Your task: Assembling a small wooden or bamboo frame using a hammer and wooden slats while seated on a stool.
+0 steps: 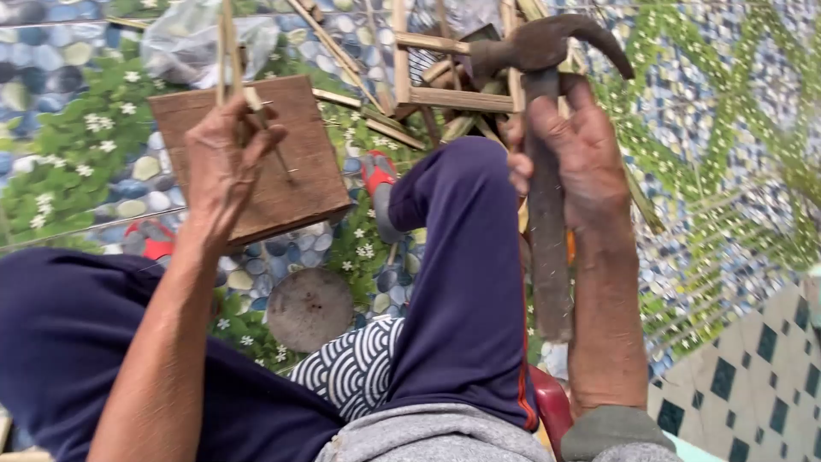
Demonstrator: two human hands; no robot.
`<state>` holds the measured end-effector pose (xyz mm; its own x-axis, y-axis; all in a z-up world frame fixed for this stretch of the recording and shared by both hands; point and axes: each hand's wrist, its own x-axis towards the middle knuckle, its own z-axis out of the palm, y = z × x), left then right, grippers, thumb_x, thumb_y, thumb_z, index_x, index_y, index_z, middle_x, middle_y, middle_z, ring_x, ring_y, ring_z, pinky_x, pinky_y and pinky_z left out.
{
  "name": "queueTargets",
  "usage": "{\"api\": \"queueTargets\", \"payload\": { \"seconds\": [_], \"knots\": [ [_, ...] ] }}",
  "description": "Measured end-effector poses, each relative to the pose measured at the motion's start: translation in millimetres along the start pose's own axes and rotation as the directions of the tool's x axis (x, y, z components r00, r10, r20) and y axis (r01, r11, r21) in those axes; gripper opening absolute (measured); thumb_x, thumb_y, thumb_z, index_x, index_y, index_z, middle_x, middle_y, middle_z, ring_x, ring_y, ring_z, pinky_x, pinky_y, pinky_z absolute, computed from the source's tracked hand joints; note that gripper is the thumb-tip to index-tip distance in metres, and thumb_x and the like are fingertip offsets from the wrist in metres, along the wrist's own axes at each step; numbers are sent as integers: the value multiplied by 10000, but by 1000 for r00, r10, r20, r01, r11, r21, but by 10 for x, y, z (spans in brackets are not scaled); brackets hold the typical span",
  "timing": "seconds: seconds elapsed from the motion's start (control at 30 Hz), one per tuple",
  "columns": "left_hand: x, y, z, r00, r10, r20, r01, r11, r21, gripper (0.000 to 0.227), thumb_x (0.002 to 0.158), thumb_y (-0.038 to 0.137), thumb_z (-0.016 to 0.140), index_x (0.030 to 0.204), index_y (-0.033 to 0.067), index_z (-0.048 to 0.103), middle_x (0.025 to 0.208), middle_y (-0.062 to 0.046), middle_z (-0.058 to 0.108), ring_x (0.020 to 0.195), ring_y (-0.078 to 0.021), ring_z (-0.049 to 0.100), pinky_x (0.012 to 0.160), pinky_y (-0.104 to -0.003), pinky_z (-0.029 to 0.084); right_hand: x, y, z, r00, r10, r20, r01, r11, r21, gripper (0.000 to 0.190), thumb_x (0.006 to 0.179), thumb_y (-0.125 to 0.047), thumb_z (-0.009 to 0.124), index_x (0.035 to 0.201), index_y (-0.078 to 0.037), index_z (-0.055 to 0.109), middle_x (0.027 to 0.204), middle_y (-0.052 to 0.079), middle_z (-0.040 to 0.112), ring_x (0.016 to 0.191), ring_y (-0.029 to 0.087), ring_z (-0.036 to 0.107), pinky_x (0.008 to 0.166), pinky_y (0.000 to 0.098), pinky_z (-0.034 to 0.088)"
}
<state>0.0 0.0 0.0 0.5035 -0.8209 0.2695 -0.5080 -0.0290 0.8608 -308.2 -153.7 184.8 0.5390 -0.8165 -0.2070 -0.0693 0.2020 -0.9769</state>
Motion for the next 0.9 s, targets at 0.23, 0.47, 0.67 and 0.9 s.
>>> {"api": "queueTargets", "payload": {
  "seconds": [0.23, 0.47, 0.67, 0.9],
  "knots": [
    [-72, -139, -2, 998, 13, 69, -24, 988, 155, 119, 1092, 120, 797, 1136, 38, 724, 1006, -135, 697, 818, -221, 658, 700, -372, 598, 121, 769, -1515, 938, -87, -334, -44, 929, -367, 227, 1081, -239, 606, 1249, -156, 480, 872, 28, 691, 545, 97, 622, 413, 217, 510],
    [-130, -76, -51, 992, -52, 118, 35, 989, 142, 142, 1108, 80, 802, 1232, 50, 739, 1058, -106, 679, 874, -208, 589, 780, -361, 486, -76, 1932, -2407, 779, -34, -626, -415, 720, -556, 334, 1039, -246, 538, 1325, -76, 513, 859, 83, 711, 497, 144, 616, 370, 299, 511],
    [-144, -103, -78, 991, -57, 120, 31, 977, 211, 157, 1132, 115, 798, 1274, 57, 762, 1108, -86, 712, 945, -210, 604, 848, -364, 496, -132, 2170, -2410, 773, -349, -530, -257, 591, -765, 360, 1040, -380, 560, 1257, -95, 533, 945, 84, 742, 494, 172, 667, 447, 358, 573],
    [-139, -44, -87, 991, -90, 101, 65, 970, 233, 158, 1110, 117, 799, 1250, 62, 754, 1145, -86, 715, 921, -210, 577, 794, -359, 484, 684, 2119, -2247, 849, -384, -362, -261, 290, -921, 326, 958, -299, 641, 1247, -149, 618, 1080, 140, 704, 954, 347, 683, 703, 510, 551]
  ]
}}
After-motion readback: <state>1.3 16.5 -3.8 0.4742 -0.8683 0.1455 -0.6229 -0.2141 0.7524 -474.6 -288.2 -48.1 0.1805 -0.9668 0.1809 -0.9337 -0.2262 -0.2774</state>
